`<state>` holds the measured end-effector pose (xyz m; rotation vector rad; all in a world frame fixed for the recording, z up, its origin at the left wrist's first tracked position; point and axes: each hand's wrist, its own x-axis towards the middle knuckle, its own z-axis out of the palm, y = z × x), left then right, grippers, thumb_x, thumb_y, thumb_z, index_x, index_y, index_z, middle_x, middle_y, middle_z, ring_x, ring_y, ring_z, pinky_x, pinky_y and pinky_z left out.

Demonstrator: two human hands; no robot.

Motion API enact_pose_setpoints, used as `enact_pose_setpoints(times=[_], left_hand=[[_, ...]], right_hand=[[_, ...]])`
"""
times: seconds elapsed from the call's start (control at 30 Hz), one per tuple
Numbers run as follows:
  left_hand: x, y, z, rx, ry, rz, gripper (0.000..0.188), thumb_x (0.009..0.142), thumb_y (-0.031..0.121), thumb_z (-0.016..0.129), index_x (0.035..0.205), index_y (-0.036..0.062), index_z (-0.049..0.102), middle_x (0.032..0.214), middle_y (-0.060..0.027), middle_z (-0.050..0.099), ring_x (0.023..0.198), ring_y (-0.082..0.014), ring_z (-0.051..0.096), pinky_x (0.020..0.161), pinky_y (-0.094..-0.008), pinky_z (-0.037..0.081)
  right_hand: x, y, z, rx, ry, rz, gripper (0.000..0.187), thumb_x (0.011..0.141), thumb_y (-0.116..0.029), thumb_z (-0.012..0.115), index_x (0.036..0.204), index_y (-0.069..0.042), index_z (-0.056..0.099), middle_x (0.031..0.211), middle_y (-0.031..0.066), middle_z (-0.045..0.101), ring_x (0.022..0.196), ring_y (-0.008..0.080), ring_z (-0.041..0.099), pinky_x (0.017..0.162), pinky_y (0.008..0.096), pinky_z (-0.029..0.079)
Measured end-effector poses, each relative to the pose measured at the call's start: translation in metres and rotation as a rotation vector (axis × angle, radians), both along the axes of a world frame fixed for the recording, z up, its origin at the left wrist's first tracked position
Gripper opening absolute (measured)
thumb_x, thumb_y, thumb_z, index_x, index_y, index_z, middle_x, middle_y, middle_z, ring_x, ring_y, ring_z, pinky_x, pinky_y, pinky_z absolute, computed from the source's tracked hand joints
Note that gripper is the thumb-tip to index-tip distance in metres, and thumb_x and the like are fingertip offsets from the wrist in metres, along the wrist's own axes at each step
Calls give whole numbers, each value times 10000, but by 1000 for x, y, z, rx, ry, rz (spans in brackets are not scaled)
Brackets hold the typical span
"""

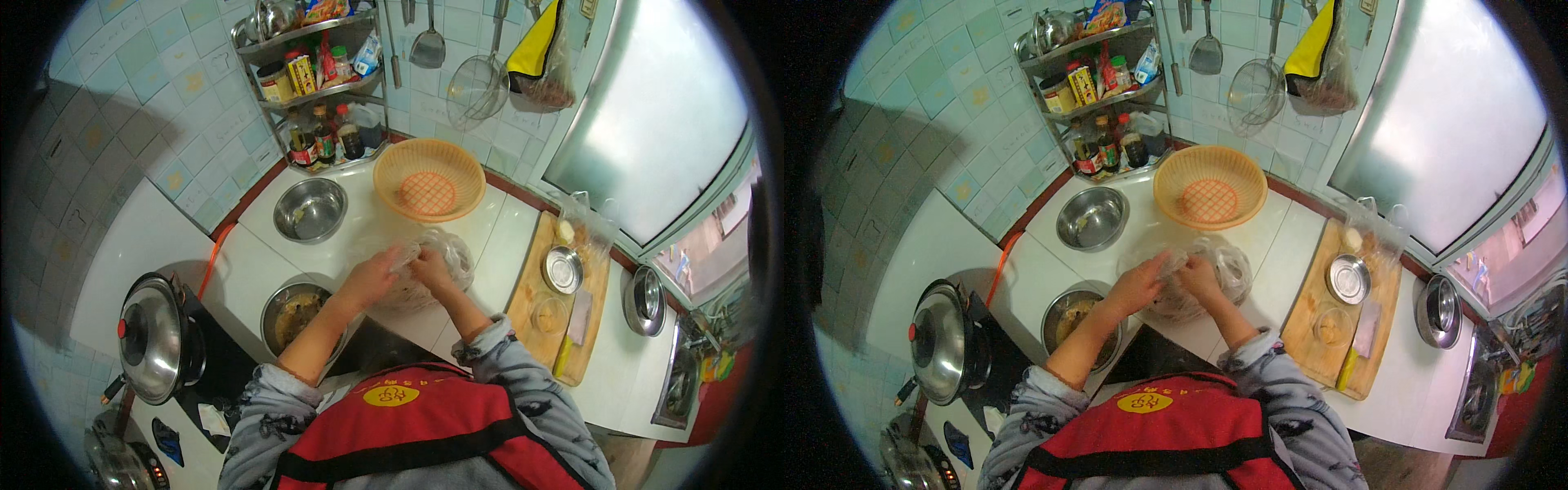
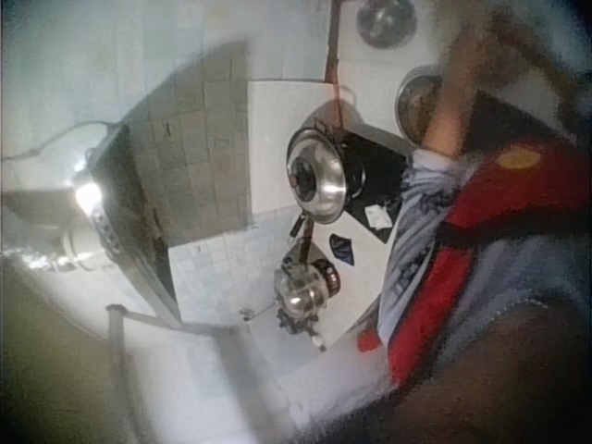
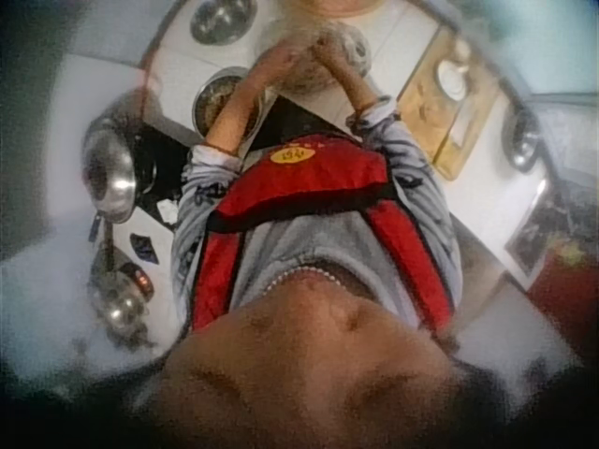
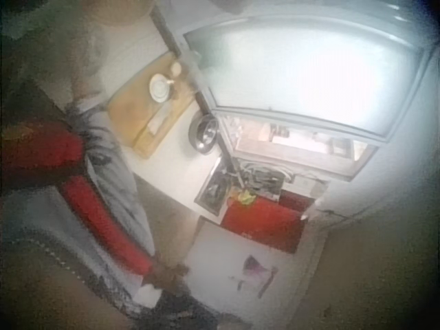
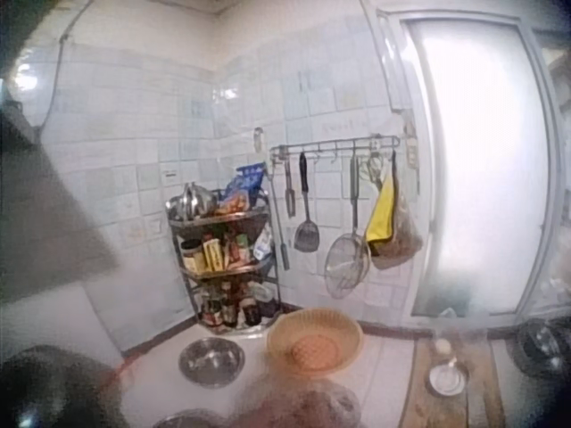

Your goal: The person transfers cooked meat from a plastic bag into a metal bowl, then places the bowl into a steamer pot with buns. They pour soup into a bowl and place it in the steamer as well. The person then packs noodles and vegetables into separate plastic bags and washes their hands.

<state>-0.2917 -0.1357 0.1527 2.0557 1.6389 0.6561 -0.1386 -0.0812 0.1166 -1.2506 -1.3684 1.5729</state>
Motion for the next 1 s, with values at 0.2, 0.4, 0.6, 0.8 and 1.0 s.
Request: enact_pose_setpoints(times=[0.2, 0.4, 0.6, 0.8, 1.0], left_hand=[[-1, 4, 3, 47, 202, 64, 133, 815, 142, 485, 832, 23, 543, 869, -164, 551, 804, -377, 549, 683, -452, 448], [1, 18, -6, 25, 175, 78, 172, 821, 178, 462, 818, 34, 556, 822, -170, 570, 798, -368, 554, 680, -464, 440], [-6, 32, -15, -364, 284, 68, 205, 808, 215, 480, 847, 32, 564, 795, -179, 595, 793, -364, 569, 690, -467, 431], [-4, 18, 13, -189, -12, -38, 220, 794, 237, 519, 872, 38, 574, 778, -167, 592, 762, -358, 567, 676, -446, 436], [-5, 20, -7, 97, 62, 5, 188, 802, 234, 512, 850, 60, 566, 738, -119, 579, 714, -293, 577, 626, -401, 444]], right_hand=[[12, 3, 7, 17, 5, 268, 304, 781, -176, 602, 1046, -30, 575, 723, 19, 574, 609, 82, 488, 528, 233, 385], [16, 0, -1, 202, -227, 274, 535, 707, -196, 657, 1185, -36, 478, 759, 73, 580, 652, 150, 529, 608, 286, 429], [3, -17, 21, 493, -591, 224, 457, 734, -129, 597, 1181, -84, 514, 824, 154, 584, 807, 295, 565, 716, 361, 447], [17, -2, -11, 448, -304, 228, 267, 777, -111, 519, 1026, -49, 592, 824, 197, 612, 796, 364, 582, 706, 397, 453], [15, -1, -2, 359, -272, 199, 413, 768, -87, 534, 1175, -62, 471, 810, 189, 613, 782, 387, 576, 706, 415, 453]])
